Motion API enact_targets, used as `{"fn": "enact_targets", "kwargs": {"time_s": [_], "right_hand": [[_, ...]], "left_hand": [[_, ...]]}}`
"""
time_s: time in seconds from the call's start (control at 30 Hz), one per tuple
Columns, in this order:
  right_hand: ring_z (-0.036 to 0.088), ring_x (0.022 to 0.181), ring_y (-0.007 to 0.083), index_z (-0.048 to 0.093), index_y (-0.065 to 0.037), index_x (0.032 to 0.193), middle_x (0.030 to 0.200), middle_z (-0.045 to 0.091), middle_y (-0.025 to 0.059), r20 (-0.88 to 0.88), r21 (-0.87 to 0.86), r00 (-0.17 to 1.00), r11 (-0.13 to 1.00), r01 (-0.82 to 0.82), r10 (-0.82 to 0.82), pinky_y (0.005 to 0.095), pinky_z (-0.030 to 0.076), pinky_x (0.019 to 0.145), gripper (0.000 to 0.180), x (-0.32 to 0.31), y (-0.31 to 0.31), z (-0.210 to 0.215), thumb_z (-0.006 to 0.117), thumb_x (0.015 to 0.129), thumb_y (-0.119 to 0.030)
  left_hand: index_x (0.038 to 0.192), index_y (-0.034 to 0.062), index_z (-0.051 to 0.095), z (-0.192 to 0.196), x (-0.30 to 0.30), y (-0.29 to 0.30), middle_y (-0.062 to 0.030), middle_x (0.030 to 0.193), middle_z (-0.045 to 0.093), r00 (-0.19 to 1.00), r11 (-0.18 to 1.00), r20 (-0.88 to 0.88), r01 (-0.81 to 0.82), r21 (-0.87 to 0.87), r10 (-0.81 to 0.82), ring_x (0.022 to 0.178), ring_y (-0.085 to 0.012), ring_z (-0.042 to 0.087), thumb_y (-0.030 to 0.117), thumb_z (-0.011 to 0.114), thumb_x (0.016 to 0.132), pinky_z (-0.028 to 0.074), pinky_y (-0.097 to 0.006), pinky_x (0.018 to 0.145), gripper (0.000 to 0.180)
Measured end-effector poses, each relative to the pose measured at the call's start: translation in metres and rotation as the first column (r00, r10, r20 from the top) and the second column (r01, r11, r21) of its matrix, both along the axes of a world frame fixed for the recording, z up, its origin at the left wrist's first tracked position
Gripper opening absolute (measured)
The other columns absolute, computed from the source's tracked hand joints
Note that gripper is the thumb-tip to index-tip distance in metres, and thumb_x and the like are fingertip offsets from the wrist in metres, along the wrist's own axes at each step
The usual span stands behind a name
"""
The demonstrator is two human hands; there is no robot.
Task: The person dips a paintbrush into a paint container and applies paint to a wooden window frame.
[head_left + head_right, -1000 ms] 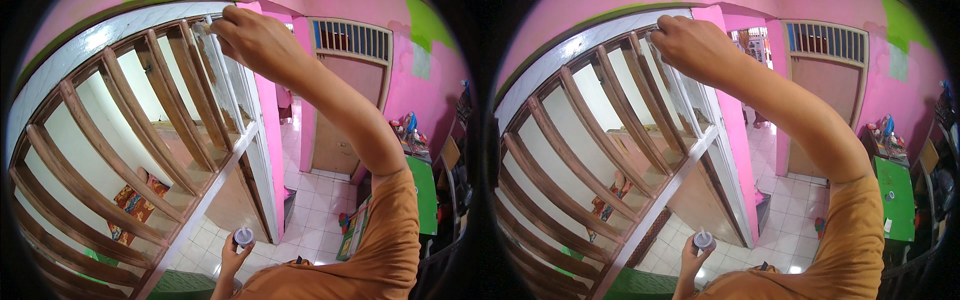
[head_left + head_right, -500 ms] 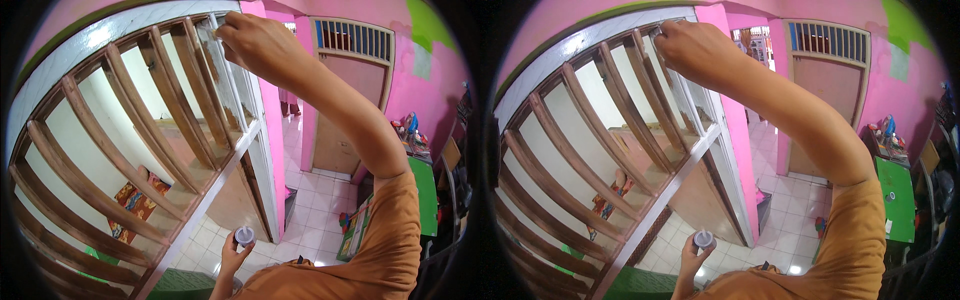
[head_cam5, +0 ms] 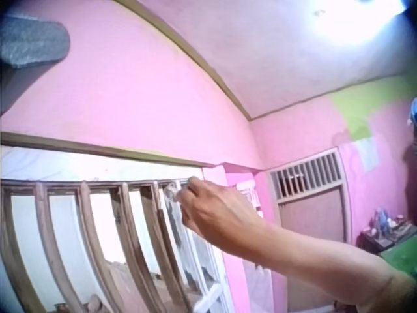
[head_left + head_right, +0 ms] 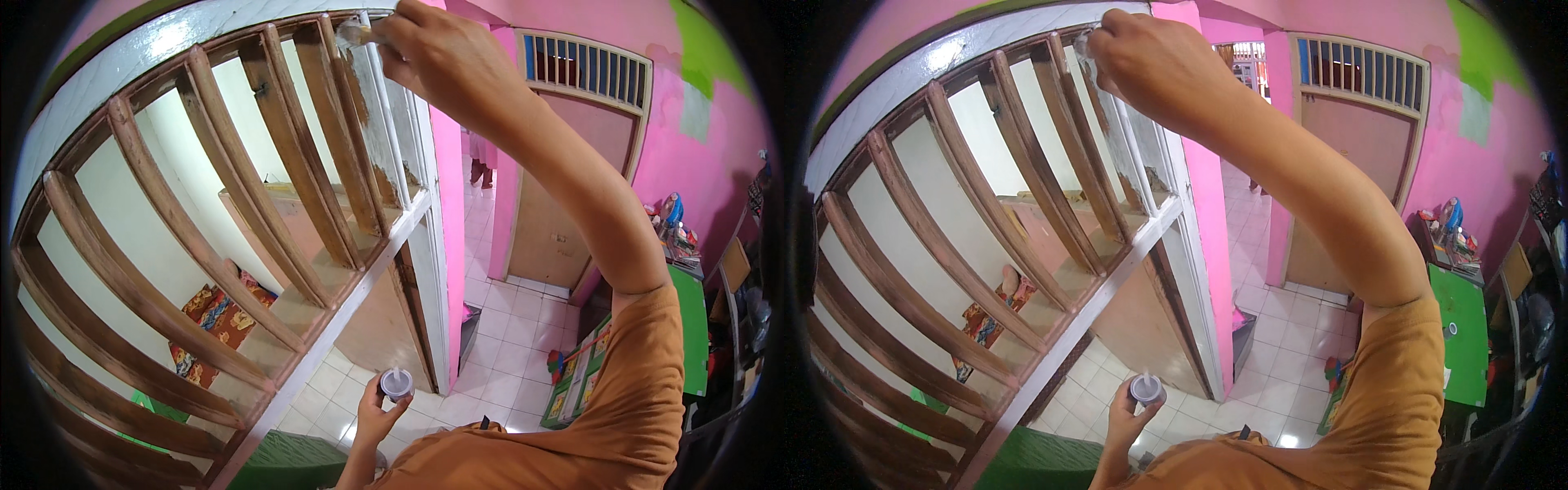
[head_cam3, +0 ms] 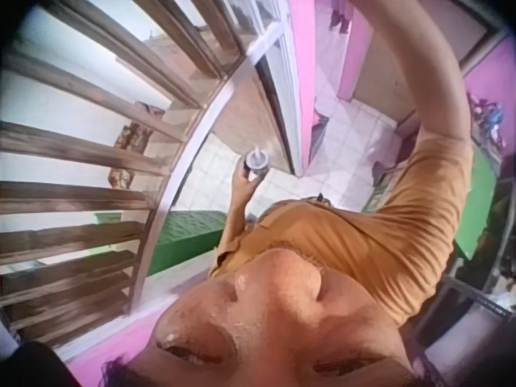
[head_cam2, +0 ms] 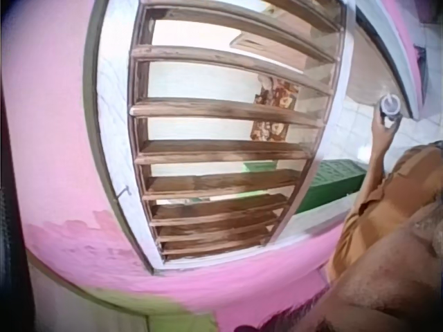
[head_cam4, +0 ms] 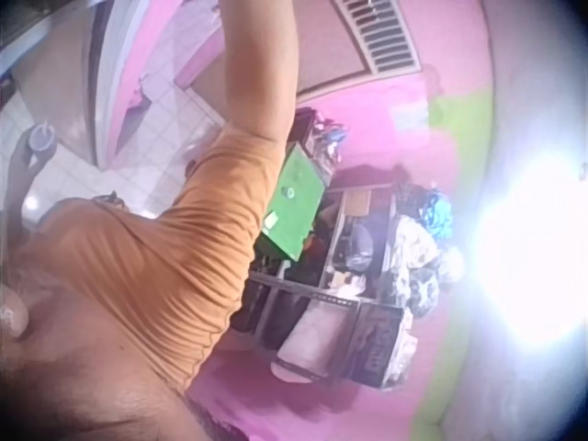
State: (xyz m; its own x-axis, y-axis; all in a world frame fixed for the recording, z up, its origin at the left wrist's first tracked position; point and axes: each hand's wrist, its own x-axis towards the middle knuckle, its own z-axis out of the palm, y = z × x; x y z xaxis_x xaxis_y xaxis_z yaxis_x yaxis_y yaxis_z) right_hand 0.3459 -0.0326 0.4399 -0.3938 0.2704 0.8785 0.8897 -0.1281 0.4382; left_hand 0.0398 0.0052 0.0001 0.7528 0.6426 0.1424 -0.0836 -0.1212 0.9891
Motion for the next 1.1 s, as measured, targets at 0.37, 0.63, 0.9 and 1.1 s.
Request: {"fn": "enact_targets", "kwargs": {"time_s": [0.37,0.63,0.9,1.1], "right_hand": [[0.068,0.084,0.0346,0.064,0.000,0.091,0.092,0.062,0.0136,0.054,-0.119,0.998,0.992,0.042,-0.035,0.0448,0.057,0.071,0.017,-0.003,-0.007,-0.017,0.073,0.083,-0.012],[0.071,0.087,0.0308,0.065,0.000,0.092,0.094,0.063,0.0143,0.065,-0.136,0.992,0.984,0.114,-0.106,0.0402,0.061,0.073,0.009,-0.008,-0.005,-0.023,0.066,0.086,-0.006],[0.071,0.091,0.0307,0.066,0.000,0.083,0.094,0.065,0.0160,0.051,-0.053,0.994,0.994,0.097,-0.094,0.0414,0.060,0.071,0.008,-0.013,-0.005,-0.016,0.066,0.085,-0.007],[0.074,0.087,0.0307,0.069,0.000,0.084,0.092,0.067,0.0156,0.147,-0.207,0.978,0.962,0.179,-0.150,0.0397,0.061,0.073,0.005,-0.017,-0.003,-0.038,0.066,0.084,-0.003]], "left_hand": [[0.142,-0.0064,0.044,0.001,-0.008,-0.001,-0.0140,0.129,0.060,0.998,0.997,-0.015,-0.059,0.048,0.060,0.121,-0.0210,0.061,0.003,0.083,0.083,0.048,-0.034,0.105,0.072],[0.141,-0.0066,0.046,0.000,-0.008,0.003,-0.0136,0.126,0.062,0.998,0.998,0.027,-0.052,0.019,0.051,0.117,-0.0196,0.063,0.004,0.083,0.083,0.051,-0.033,0.100,0.070],[0.140,-0.0062,0.046,0.008,-0.007,0.001,-0.0123,0.125,0.063,0.995,0.997,0.061,-0.076,-0.025,0.077,0.115,-0.0180,0.062,0.001,0.082,0.083,0.050,-0.032,0.100,0.067],[0.141,-0.0061,0.045,0.008,-0.011,0.001,-0.0123,0.126,0.062,0.996,0.997,0.059,-0.070,-0.011,0.070,0.116,-0.0184,0.063,0.000,0.081,0.084,0.050,-0.033,0.100,0.068]]}}
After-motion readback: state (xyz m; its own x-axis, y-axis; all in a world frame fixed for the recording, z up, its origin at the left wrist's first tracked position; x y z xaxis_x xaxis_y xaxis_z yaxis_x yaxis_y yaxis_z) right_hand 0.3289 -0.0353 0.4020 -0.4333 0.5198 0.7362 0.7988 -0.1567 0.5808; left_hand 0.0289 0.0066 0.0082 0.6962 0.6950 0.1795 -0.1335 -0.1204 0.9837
